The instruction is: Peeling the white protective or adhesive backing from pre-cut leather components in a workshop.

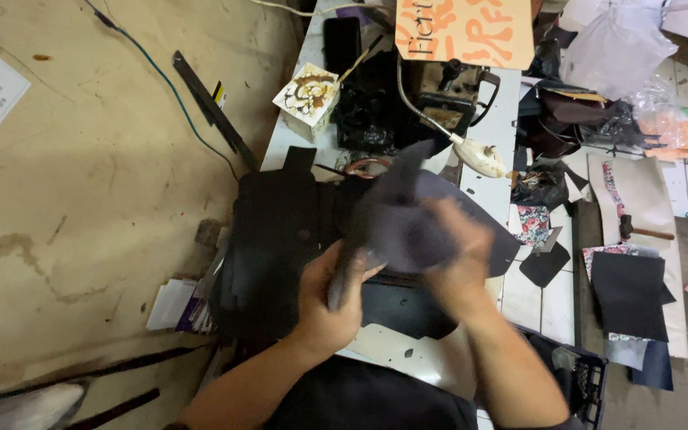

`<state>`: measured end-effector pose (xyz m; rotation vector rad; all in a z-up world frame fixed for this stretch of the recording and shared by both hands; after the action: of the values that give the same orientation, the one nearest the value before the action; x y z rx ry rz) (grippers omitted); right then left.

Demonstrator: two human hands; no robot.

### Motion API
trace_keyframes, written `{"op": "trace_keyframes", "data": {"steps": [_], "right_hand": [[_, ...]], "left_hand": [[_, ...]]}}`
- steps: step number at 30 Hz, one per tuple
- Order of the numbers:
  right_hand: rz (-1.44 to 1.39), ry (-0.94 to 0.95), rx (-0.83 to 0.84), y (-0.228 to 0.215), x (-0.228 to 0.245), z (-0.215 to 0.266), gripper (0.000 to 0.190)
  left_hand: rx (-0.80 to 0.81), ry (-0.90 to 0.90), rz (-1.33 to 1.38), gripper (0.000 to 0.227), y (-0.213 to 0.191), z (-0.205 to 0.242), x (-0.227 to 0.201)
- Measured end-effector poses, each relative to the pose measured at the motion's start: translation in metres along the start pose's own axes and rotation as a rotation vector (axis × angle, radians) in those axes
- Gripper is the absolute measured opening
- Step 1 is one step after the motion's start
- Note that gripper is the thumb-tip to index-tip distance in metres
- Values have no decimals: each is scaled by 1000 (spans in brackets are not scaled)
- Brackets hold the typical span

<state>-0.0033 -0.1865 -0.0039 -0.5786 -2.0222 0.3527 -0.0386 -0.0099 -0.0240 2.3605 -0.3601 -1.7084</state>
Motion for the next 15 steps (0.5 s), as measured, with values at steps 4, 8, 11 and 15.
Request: {"op": "trace_keyframes", "data": {"steps": [4, 8, 11, 15], "right_hand": [[-82, 350, 29, -21, 1, -25, 7], [-116, -35, 102, -3, 65, -28, 36], [-88, 7, 44, 5, 60, -19, 59], [-129, 14, 46, 12, 46, -14, 64]], "left_hand": [[219, 79, -301, 39, -9, -7, -35], [100, 168, -382, 29, -7, -18, -33], [98, 153, -429, 30, -7, -19, -31], [119, 139, -504, 34, -3, -24, -28]]}}
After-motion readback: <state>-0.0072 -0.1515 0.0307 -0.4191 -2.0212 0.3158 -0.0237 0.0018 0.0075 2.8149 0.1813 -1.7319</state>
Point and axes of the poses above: each hand's wrist, its own z-axis away from the middle knuckle, its own y-axis out of the palm, x = y × z, the point moved 2 cm from there along -z, towards the middle knuckle, and after that the axes turned 7 degrees about y, right-handed, at the moved point
